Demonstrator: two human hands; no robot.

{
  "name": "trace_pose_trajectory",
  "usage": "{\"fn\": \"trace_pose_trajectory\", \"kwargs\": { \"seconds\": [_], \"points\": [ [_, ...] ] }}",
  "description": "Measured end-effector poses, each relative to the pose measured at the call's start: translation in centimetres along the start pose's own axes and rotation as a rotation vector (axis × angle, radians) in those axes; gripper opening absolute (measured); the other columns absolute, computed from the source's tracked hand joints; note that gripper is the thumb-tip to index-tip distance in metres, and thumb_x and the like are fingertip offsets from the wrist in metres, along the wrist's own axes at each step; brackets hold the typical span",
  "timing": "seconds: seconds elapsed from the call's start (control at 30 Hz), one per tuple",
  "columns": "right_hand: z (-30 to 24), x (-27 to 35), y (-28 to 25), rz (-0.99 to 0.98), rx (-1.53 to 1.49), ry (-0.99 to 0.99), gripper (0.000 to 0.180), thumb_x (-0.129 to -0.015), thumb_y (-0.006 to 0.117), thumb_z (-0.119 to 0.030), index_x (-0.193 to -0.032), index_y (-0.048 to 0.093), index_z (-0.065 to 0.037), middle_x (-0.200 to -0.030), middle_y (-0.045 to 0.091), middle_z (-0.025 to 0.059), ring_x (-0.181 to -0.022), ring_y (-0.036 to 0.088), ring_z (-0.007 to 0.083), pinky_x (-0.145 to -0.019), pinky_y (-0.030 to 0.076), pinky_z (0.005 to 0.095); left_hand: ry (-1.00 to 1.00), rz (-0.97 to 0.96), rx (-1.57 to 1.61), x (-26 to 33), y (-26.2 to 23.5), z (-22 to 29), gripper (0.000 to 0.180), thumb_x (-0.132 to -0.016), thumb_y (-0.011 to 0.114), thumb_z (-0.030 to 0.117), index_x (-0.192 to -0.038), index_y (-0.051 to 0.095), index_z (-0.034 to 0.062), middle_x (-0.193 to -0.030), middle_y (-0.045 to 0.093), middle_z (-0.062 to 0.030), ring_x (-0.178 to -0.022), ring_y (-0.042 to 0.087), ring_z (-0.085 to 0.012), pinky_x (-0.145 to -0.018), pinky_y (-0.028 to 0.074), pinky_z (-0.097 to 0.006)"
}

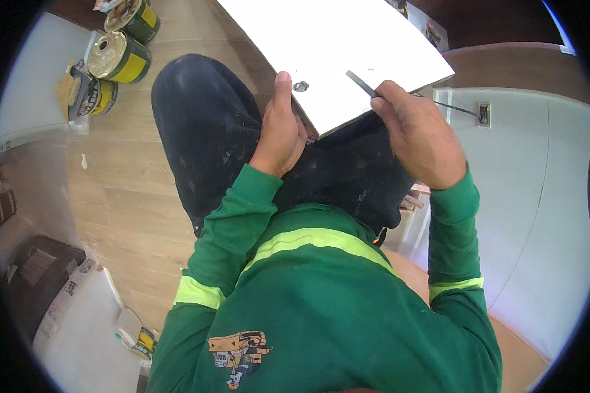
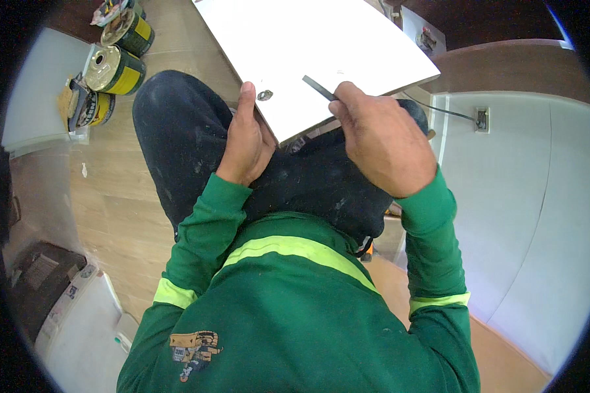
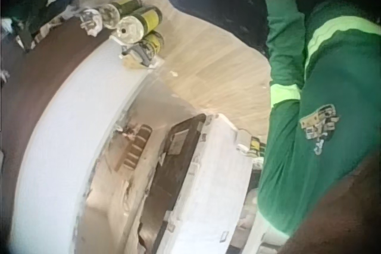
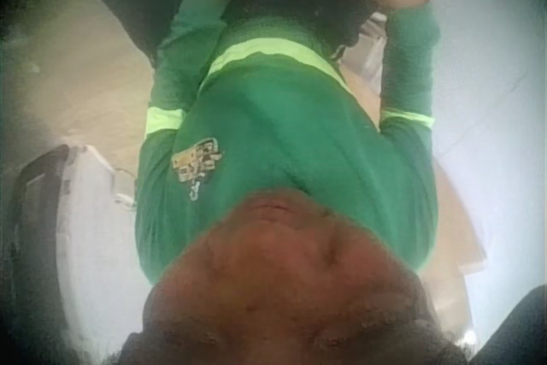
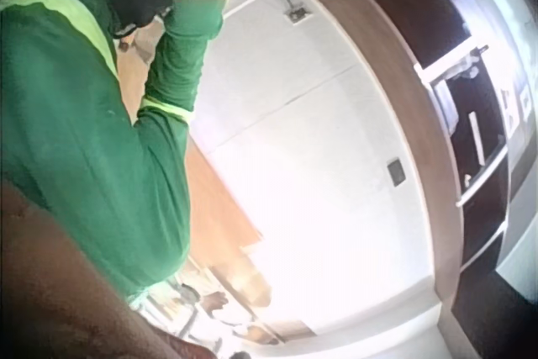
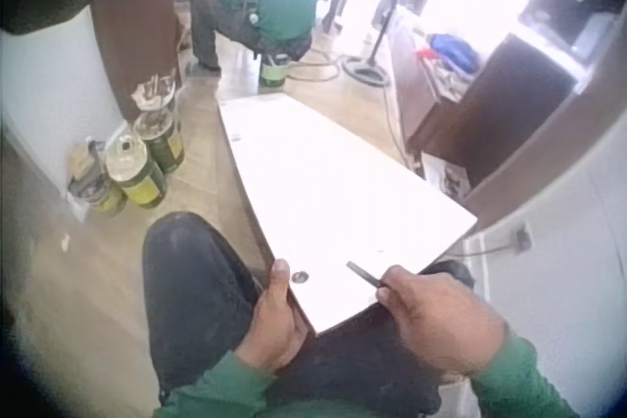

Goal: The person sits on the floor and uses a chisel to clean out pre-drilled holes in a white cabinet door. They repeatedly scrape the interior of the holes to remove debris, then inspect the cleaned areas.

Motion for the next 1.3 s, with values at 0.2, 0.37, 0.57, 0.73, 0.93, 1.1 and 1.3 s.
{"fn": "trace_pose_trajectory", "kwargs": {
  "seconds": [0.2,0.37,0.57,0.73,0.93,1.1,1.3],
  "points": [
    [-0.8,1.1,-3.0,0.007,-0.077,0.008,0.014,-0.107,0.063,-0.016,-0.106,0.063,-0.002,-0.078,0.067,0.0255,-0.072,0.066,0.0477,-0.065,0.048,0.0530,-0.226,-0.060,-0.005,4.8,1.2,-2.5,0.068,-0.117,0.032,0.055,-0.158,0.041,0.0022,-0.153,0.057,-0.0179,-0.140,0.059,-0.0279,-0.116,0.050,-0.048],
    [0.0,2.4,-0.8,-0.091,-0.066,0.026,0.014,-0.106,0.063,-0.015,-0.104,0.063,-0.002,-0.076,0.068,0.0247,-0.072,0.068,0.0469,-0.065,0.050,0.0532,-0.354,-0.108,-0.146,5.8,-0.3,-5.6,0.070,-0.116,0.033,0.058,-0.158,0.042,0.0032,-0.145,0.062,-0.0173,-0.130,0.063,-0.0257,-0.108,0.054,-0.046],
    [0.3,3.5,2.9,-0.282,0.029,0.097,0.014,-0.104,0.060,-0.015,-0.107,0.062,-0.001,-0.079,0.070,0.0269,-0.076,0.071,0.0478,-0.068,0.054,0.0561,-0.089,0.134,0.205,-2.1,-1.6,-3.4,0.070,-0.113,0.045,0.058,-0.153,0.047,0.0003,-0.146,0.059,-0.0209,-0.136,0.058,-0.0316,-0.115,0.048,-0.051],
    [0.7,3.8,4.0,-0.360,0.238,0.021,0.014,-0.095,0.062,-0.010,-0.107,0.064,-0.002,-0.080,0.073,0.0257,-0.075,0.073,0.0462,-0.069,0.057,0.0559,-0.015,0.104,0.407,-5.3,-1.4,-3.1,0.060,-0.113,0.051,0.047,-0.150,0.050,0.0002,-0.145,0.060,-0.0208,-0.134,0.060,-0.0363,-0.114,0.049,-0.052],
    [-1.0,3.7,3.7,-0.433,0.402,0.125,0.015,-0.093,0.060,-0.003,-0.107,0.065,-0.001,-0.083,0.072,0.0250,-0.079,0.072,0.0454,-0.072,0.056,0.0550,0.035,0.115,0.494,-7.3,-3.1,-2.9,0.051,-0.106,0.061,0.035,-0.140,0.056,-0.0024,-0.134,0.065,-0.0206,-0.125,0.064,-0.0364,-0.111,0.052,-0.051],
    [-0.2,4.2,4.6,-0.379,0.438,0.130,0.020,-0.089,0.062,-0.001,-0.109,0.062,-0.002,-0.087,0.072,0.0222,-0.081,0.073,0.0436,-0.071,0.057,0.0532,-0.040,0.170,0.478,-6.7,-2.3,-3.2,0.042,-0.095,0.064,0.019,-0.129,0.057,-0.0057,-0.126,0.064,-0.0218,-0.119,0.065,-0.0360,-0.108,0.054,-0.050],
    [0.2,3.8,5.3,-0.406,0.512,-0.025,0.025,-0.088,0.066,-0.001,-0.113,0.060,-0.005,-0.093,0.073,0.0172,-0.083,0.075,0.0404,-0.074,0.061,0.0503,-0.045,0.167,0.503,-6.5,-2.6,-3.7,0.047,-0.091,0.064,0.019,-0.130,0.057,-0.0057,-0.125,0.065,-0.0205,-0.117,0.066,-0.0368,-0.108,0.053,-0.052]
  ]
}}
Point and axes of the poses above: each hand's wrist, its own x-axis away from the middle knuckle, its own y-axis out of the palm, z = x × y, the point moved 7 cm from there along -x, towards the middle knuckle
